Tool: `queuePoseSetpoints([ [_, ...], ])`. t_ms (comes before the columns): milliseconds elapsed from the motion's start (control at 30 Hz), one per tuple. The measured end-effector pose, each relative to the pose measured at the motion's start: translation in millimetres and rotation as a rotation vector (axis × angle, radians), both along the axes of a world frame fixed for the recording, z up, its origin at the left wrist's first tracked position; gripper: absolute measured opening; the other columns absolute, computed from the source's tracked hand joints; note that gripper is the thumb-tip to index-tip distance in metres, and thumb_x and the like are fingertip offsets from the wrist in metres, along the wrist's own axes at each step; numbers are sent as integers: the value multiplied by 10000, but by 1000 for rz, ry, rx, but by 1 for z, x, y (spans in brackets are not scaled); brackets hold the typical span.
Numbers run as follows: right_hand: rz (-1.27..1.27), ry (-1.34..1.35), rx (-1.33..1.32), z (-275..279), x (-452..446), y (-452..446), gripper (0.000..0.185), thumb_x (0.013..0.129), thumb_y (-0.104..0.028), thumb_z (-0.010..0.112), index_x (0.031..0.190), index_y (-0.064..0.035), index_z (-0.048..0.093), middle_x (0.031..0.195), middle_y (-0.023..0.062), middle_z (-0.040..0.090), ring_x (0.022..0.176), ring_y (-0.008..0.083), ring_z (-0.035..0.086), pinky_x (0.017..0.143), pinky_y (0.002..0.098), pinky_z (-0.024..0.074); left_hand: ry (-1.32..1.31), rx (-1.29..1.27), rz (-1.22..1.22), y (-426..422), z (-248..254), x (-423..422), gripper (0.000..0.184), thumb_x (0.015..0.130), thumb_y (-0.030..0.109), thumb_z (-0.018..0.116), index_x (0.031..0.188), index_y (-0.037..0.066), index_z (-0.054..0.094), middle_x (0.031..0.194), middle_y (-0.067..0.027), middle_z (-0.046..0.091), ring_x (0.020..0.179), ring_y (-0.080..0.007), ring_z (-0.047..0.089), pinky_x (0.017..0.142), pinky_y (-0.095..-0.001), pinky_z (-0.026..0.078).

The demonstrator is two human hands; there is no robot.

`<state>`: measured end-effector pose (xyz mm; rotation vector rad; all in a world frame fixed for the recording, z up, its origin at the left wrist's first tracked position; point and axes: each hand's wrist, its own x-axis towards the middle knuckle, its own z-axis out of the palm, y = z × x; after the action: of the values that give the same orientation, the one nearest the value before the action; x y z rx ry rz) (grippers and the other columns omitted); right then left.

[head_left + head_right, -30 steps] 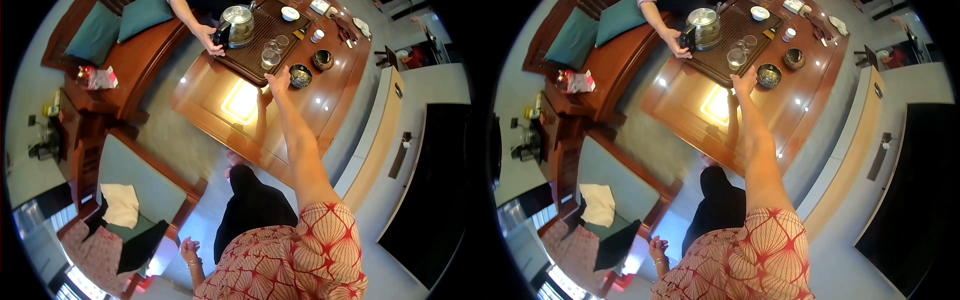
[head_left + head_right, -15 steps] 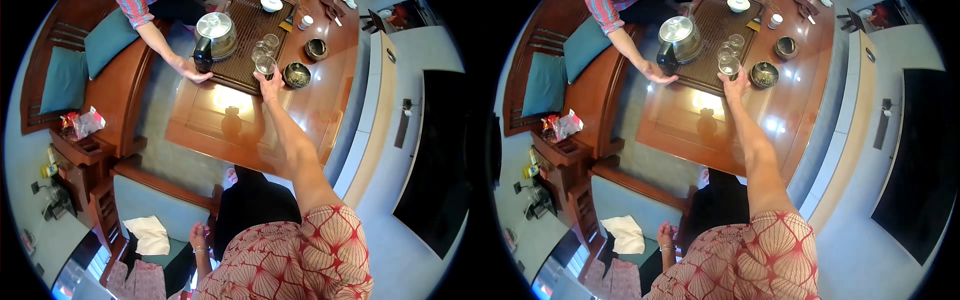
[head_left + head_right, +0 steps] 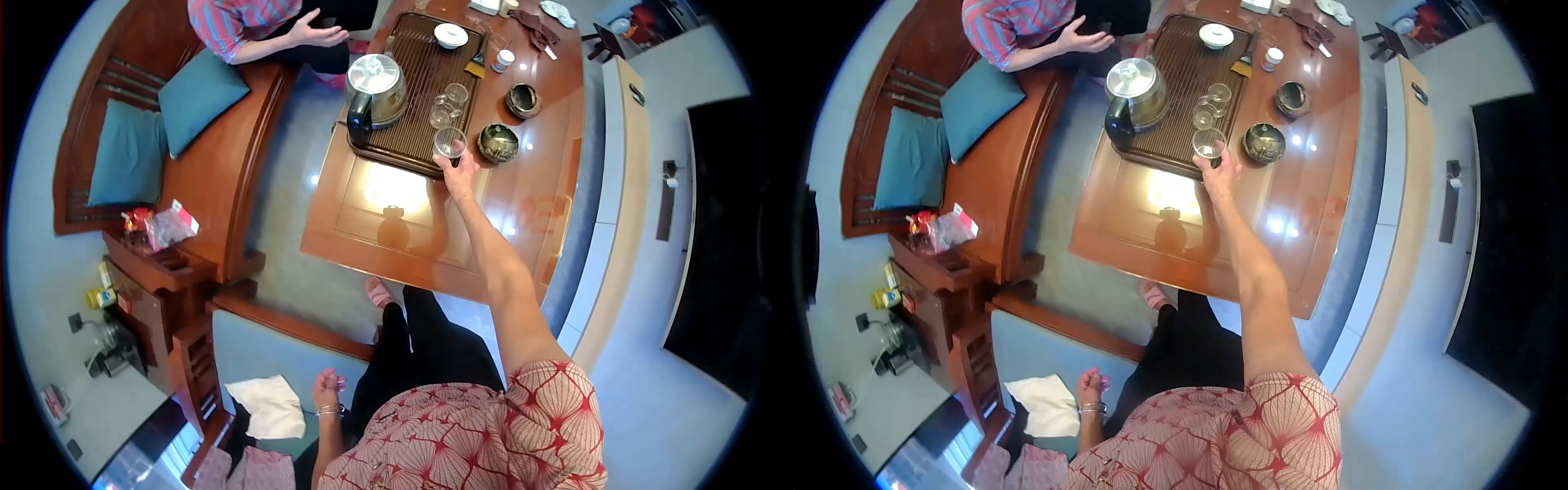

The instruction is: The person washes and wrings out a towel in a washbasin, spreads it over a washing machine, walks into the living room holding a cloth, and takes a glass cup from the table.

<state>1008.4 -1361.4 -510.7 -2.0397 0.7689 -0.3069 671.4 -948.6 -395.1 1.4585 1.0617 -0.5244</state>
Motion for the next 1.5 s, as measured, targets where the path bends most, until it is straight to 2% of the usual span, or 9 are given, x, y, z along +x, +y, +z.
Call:
queuePoseSetpoints([
  [167,7,-37,-55,7,-8,-2,629,586,-383,678,1109,-83,503,1086,133,503,1059,302,392,930,390,285,-2,2,-17,11,-16,4,144,816,78,502,943,19,534,691,-85,586,597,-149,569,502,-242,461],
  [333,7,-26,175,22,-18,-4,662,608,-350,675,1137,-15,460,1081,179,487,1047,292,424,892,388,347,-41,-26,-34,1,-27,27,138,801,60,517,930,23,549,684,-75,585,580,-132,553,518,-233,451],
  [567,-18,-100,225,24,-3,-9,641,626,-231,685,1160,14,428,1036,138,519,934,238,514,851,321,384,-104,-79,-128,-6,-39,66,135,800,63,527,926,30,564,685,-62,589,578,-111,540,539,-225,443],
  [800,-22,-172,416,-13,19,-21,612,632,-136,677,1158,27,409,1085,145,510,970,212,507,844,303,389,-56,-25,-164,-9,-30,84,163,805,133,552,936,35,554,706,-42,581,585,-120,546,533,-238,450],
  [900,-10,-273,366,-58,19,-31,640,627,-43,668,1159,14,319,1113,135,440,998,217,471,856,305,386,-31,-18,-219,-14,-30,97,154,813,127,540,936,35,546,703,-43,579,587,-118,540,534,-236,442],
  [1000,-48,-156,313,-50,18,-28,608,622,-57,674,1134,12,355,1108,145,440,1023,222,450,868,316,374,-36,-34,-235,-25,-28,110,170,822,124,524,967,37,530,709,-48,581,610,-121,551,563,-232,450],
  [1067,-62,-85,158,-49,21,-30,589,587,-192,710,1088,-54,434,1009,133,534,984,280,470,864,362,362,-23,-59,-251,-29,-34,117,171,822,125,523,968,36,529,710,-50,583,611,-121,551,566,-233,451],
  [1200,-65,90,35,-21,19,-22,630,544,-249,731,1072,-66,440,1009,117,530,961,301,444,856,386,353,-18,-83,-297,-43,-39,136,175,824,128,524,975,39,529,712,-52,586,612,-120,551,561,-232,455],
  [1500,3,169,67,-21,19,-31,900,511,-280,755,1260,-107,286,1181,138,406,1096,301,321,935,414,249,-44,-54,-338,-61,-33,174,164,819,94,518,967,29,548,702,-37,584,616,-93,545,560,-205,446],
])
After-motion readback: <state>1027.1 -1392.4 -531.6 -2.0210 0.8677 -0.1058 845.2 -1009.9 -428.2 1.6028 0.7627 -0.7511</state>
